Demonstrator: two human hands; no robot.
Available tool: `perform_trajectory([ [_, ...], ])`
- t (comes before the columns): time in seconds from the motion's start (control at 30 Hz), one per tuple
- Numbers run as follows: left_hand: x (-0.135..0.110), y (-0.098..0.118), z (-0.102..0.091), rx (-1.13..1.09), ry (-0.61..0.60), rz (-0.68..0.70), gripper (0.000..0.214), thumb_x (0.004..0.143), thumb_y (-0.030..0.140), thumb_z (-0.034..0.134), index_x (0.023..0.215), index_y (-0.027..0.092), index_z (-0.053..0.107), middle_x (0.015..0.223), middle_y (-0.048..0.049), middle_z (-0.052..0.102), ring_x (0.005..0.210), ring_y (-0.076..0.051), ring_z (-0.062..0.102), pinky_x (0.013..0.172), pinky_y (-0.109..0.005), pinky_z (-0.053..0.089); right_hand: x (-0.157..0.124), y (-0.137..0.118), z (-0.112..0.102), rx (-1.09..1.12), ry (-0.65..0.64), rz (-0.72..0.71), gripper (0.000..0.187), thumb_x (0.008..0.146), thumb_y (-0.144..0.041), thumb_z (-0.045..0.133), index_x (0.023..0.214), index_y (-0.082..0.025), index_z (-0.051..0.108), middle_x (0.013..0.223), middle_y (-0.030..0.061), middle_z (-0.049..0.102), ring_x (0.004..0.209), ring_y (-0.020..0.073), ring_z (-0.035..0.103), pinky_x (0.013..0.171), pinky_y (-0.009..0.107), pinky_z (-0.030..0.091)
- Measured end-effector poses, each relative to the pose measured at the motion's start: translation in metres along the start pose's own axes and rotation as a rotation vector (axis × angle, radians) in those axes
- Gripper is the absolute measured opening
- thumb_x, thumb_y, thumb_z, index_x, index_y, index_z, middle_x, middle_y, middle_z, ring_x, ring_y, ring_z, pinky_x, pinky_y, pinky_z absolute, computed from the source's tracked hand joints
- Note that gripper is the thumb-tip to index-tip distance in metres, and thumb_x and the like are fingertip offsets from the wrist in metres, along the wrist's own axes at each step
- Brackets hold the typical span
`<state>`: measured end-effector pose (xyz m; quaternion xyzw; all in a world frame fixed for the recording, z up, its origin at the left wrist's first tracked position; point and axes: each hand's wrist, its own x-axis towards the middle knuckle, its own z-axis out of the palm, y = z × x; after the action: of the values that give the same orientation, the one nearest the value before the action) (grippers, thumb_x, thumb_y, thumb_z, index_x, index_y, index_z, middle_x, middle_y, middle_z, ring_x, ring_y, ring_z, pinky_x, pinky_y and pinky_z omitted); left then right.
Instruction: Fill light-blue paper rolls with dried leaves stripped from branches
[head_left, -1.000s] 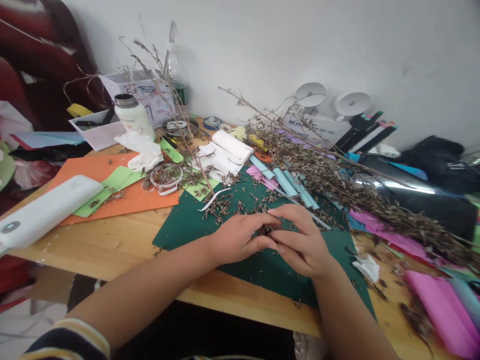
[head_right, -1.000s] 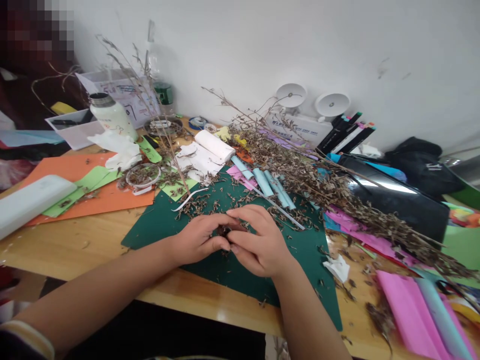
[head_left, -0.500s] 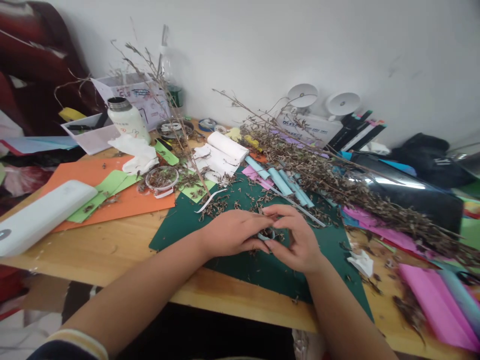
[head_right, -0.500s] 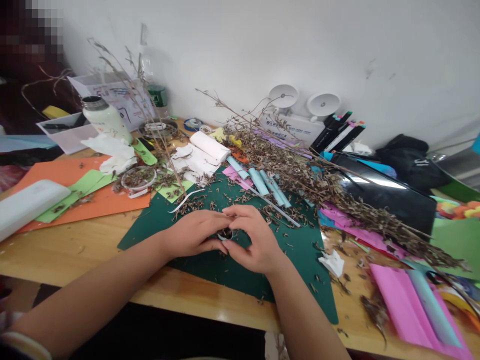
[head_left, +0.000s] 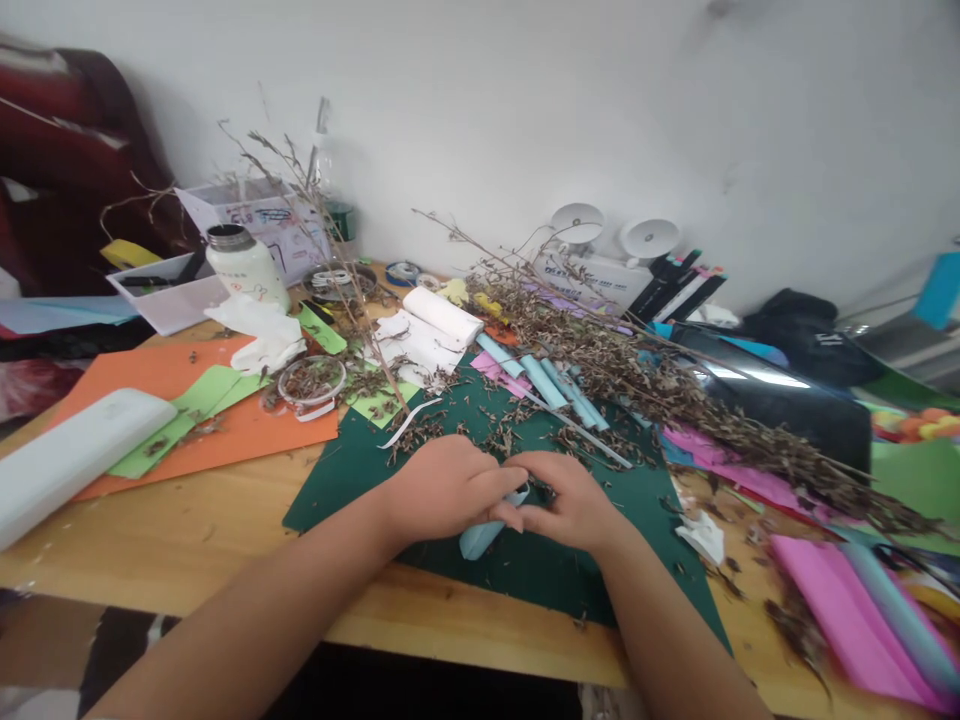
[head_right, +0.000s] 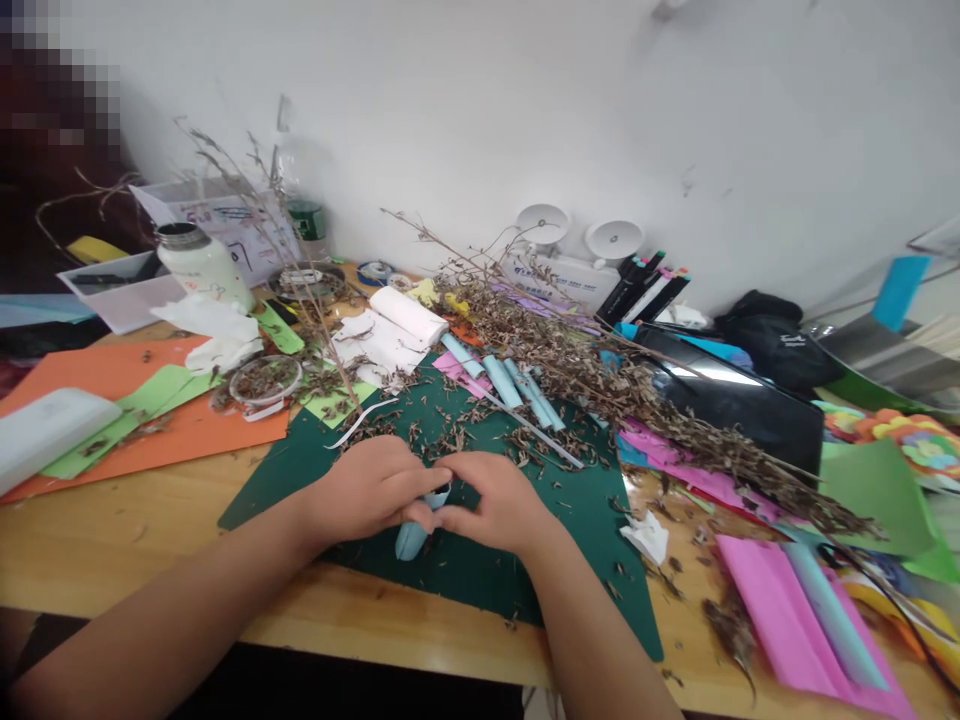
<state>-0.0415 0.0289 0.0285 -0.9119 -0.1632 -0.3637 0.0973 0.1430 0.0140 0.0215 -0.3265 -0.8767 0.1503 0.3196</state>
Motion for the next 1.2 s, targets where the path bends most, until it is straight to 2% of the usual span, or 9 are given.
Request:
perform_trajectory([
  [0.1, 0.001, 0.001, 0.001, 0.0, 0.062, 0.015, 0.037, 0.088, 0.043, 0.026, 0.089, 0.014, 0.048, 0.051, 0.0006, 0.058, 0.047, -0.011, 0.053, 0.046, -0.023, 0.034, 0.001, -0.001, 0.003, 0.053, -0.037, 0.042, 0.044, 0.074, -0.058, 0.042, 0.081, -0.017, 0.055, 0.071, 0.0064, 0.064, 0.063, 0.0153, 0.059, 0.053, 0.024, 0.044],
  [0.23, -0.001, -0.001, 0.004, -0.032, 0.086, 0.002, 0.036, 0.087, 0.044, 0.026, 0.092, 0.016, 0.047, 0.05, 0.0015, 0.055, 0.045, -0.011, 0.049, 0.046, -0.023, 0.032, 0.0, -0.003, 0.004, 0.072, -0.005, 0.054, 0.031, 0.075, -0.047, 0.05, 0.079, -0.017, 0.055, 0.071, 0.0054, 0.064, 0.064, 0.0141, 0.059, 0.055, 0.023, 0.044],
  [0.37, -0.004, -0.001, 0.005, -0.151, 0.149, -0.051, 0.029, 0.088, 0.037, 0.028, 0.094, 0.016, 0.048, 0.05, 0.0016, 0.052, 0.045, -0.01, 0.045, 0.047, -0.021, 0.032, 0.0, -0.006, 0.004, 0.01, 0.045, 0.052, 0.019, 0.072, -0.033, 0.054, 0.084, -0.018, 0.054, 0.075, 0.005, 0.064, 0.067, 0.0144, 0.059, 0.058, 0.024, 0.045],
  [0.5, -0.002, 0.003, 0.003, -0.28, 0.206, -0.124, 0.021, 0.088, 0.028, 0.033, 0.092, 0.015, 0.049, 0.054, 0.0003, 0.05, 0.049, -0.01, 0.044, 0.049, -0.02, 0.034, 0.001, -0.008, 0.005, -0.019, 0.024, 0.043, 0.018, 0.073, -0.033, 0.052, 0.082, -0.018, 0.053, 0.071, 0.0046, 0.063, 0.064, 0.0148, 0.058, 0.057, 0.025, 0.044],
  [0.67, 0.003, 0.009, -0.002, -0.332, 0.195, -0.092, 0.015, 0.082, 0.017, 0.04, 0.095, 0.016, 0.049, 0.064, -0.0015, 0.052, 0.059, -0.01, 0.047, 0.058, -0.022, 0.039, 0.003, -0.008, 0.007, 0.016, 0.024, 0.042, 0.012, 0.073, -0.028, 0.05, 0.081, -0.019, 0.053, 0.072, 0.0034, 0.063, 0.066, 0.014, 0.058, 0.058, 0.024, 0.044],
  [0.83, 0.004, 0.008, 0.0, -0.318, 0.188, -0.145, 0.017, 0.079, 0.015, 0.045, 0.094, 0.019, 0.052, 0.074, -0.0032, 0.054, 0.071, -0.013, 0.05, 0.069, -0.029, 0.042, 0.003, -0.006, 0.008, 0.014, 0.04, 0.071, 0.014, 0.073, -0.03, 0.049, 0.081, -0.02, 0.053, 0.072, 0.0031, 0.063, 0.066, 0.0145, 0.058, 0.057, 0.024, 0.044],
  [1.0, 0.003, 0.009, 0.004, -0.395, 0.222, -0.154, 0.024, 0.078, 0.013, 0.047, 0.101, 0.017, 0.047, 0.074, -0.003, 0.059, 0.073, -0.012, 0.053, 0.075, -0.031, 0.045, 0.003, -0.006, 0.01, 0.012, 0.049, 0.054, 0.011, 0.073, -0.028, 0.05, 0.079, -0.019, 0.052, 0.069, 0.0021, 0.062, 0.064, 0.0138, 0.058, 0.056, 0.023, 0.043],
  [1.1, 0.003, 0.01, 0.004, -0.438, 0.243, -0.25, 0.016, 0.077, 0.014, 0.049, 0.093, 0.017, 0.048, 0.068, -0.0004, 0.061, 0.07, -0.011, 0.056, 0.082, -0.032, 0.045, 0.003, -0.006, 0.009, 0.014, 0.033, 0.062, 0.012, 0.074, -0.03, 0.049, 0.079, -0.019, 0.052, 0.069, 0.0019, 0.062, 0.063, 0.0134, 0.057, 0.056, 0.023, 0.043],
  [1.2, 0.005, 0.011, 0.003, -0.443, 0.204, -0.245, 0.005, 0.076, 0.014, 0.051, 0.08, 0.017, 0.051, 0.068, -0.0005, 0.063, 0.069, -0.01, 0.059, 0.086, -0.034, 0.044, 0.004, -0.006, 0.008, 0.01, 0.027, 0.064, 0.012, 0.074, -0.03, 0.048, 0.078, -0.019, 0.052, 0.069, 0.0023, 0.061, 0.063, 0.0135, 0.056, 0.055, 0.023, 0.042],
])
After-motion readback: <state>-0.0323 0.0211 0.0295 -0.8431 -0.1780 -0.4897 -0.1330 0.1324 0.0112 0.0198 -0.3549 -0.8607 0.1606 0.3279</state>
